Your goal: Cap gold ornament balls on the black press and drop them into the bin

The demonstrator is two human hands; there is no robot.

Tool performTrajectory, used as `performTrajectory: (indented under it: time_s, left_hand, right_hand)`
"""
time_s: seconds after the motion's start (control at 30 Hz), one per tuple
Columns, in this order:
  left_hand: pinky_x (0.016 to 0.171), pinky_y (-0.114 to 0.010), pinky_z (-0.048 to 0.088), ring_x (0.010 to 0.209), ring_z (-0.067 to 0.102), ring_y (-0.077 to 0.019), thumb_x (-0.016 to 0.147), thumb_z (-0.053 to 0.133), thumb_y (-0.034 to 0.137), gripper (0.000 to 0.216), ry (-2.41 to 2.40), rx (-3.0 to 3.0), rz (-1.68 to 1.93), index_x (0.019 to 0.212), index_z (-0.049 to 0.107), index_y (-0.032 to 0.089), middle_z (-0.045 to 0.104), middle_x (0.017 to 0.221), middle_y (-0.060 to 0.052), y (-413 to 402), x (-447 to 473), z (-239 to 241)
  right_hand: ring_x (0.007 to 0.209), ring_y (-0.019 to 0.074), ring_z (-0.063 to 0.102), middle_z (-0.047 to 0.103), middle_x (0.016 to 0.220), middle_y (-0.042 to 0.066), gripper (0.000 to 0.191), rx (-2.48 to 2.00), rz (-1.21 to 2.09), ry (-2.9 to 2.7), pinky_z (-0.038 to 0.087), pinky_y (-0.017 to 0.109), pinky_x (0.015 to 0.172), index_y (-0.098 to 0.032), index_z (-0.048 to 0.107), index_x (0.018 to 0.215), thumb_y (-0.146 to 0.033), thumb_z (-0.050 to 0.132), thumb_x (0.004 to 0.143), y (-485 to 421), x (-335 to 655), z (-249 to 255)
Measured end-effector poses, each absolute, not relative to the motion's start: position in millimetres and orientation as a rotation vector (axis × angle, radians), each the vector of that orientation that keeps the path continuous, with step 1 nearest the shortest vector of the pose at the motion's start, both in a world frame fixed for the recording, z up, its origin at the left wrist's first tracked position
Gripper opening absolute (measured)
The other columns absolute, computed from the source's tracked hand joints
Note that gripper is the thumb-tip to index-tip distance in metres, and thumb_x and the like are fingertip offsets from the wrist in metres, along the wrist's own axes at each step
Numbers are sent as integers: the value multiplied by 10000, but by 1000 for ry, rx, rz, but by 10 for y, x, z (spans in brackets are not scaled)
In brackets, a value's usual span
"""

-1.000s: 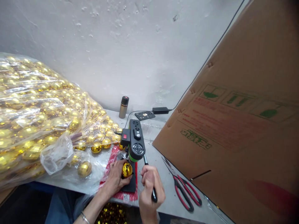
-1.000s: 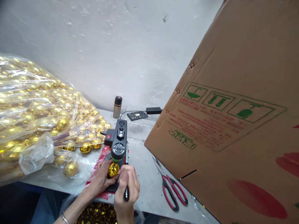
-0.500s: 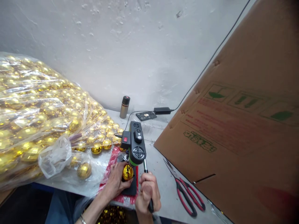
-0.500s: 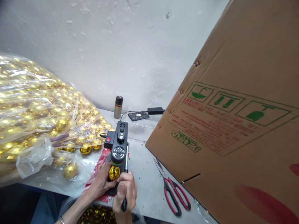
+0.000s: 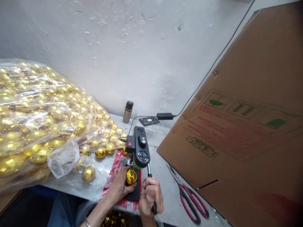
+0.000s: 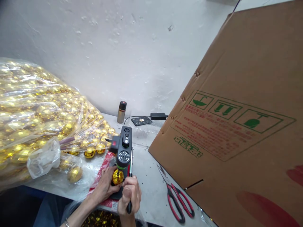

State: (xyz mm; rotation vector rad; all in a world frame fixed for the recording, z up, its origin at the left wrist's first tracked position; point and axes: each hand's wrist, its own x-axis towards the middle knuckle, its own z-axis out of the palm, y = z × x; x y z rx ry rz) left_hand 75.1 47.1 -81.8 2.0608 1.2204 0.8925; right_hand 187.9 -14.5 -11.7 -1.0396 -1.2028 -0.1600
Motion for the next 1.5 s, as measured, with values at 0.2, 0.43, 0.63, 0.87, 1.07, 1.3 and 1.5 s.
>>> performTrajectory:
  time_s: [0.2, 0.43, 0.63, 0.87, 1.07, 1.3, 1.5]
  left_hand:
    - [980, -499, 470, 1098, 635, -341, 733, 732, 230, 522, 1230, 2062, 890, 1244, 633, 194, 712, 1167, -118, 466, 768, -844]
    - [989, -503, 464, 1097, 633, -341, 732, 743, 225, 535, 1235, 2057, 848, 1253, 632, 171, 710, 1148, -123, 479, 778, -814]
    - [990, -519, 475, 1109, 643, -350, 752, 742, 252, 547, 1223, 2050, 897, 1280, 624, 171, 715, 1172, -130, 502, 801, -860]
    - [1057, -552, 479, 1208, 631, -360, 782, 738, 240, 581, 1232, 2075, 853, 1341, 598, 174, 703, 1282, -151, 420, 751, -915]
    - [1122, -623, 460, 1351, 567, -433, 780, 812, 514, 759, 1319, 2287, 840, 1425, 577, 191, 636, 1450, -202, 419, 290, -857]
    - [956, -507, 567, 1153, 696, -407, 1009, 543, 274, 437, 2166, 2090, 433, 1371, 557, 29, 670, 1278, -300, 1077, -58, -163]
    - [887, -412, 582, 1087, 743, -349, 964, 620, 260, 405, 2025, 2096, 362, 1340, 550, 125, 674, 1259, -225, 1305, -19, -140]
  right_hand:
    - [602, 122, 525, 573, 688, -51, 376, -989, -183, -1169, 481, 350, 883, -228, 504, 723, -264, 402, 1083, -88, 1866, -142]
    - [593, 117, 506, 537, 683, -50, 396, -970, -199, -1177, 484, 335, 849, -224, 474, 707, -250, 380, 1091, -53, 1880, -163]
    - [611, 116, 551, 583, 702, -40, 405, -955, -215, -1269, 496, 321, 828, -219, 525, 713, -294, 409, 1094, -98, 1888, -211]
    - [564, 105, 476, 489, 674, -44, 336, -1102, -11, -1204, 370, 237, 538, -211, 530, 756, -237, 446, 1080, -176, 1887, 472]
    - [548, 103, 455, 460, 638, -43, 390, -1104, 44, -1180, 376, 233, 529, -214, 502, 691, -301, 491, 1071, -209, 1840, 776]
    - [626, 105, 501, 492, 711, -21, 352, -1027, 31, -1223, 404, 221, 565, -214, 483, 713, -183, 458, 1063, -219, 1843, 469]
    - [643, 104, 507, 487, 717, -25, 337, -1018, 8, -1237, 406, 217, 579, -217, 477, 731, -133, 437, 1055, -232, 1841, 509]
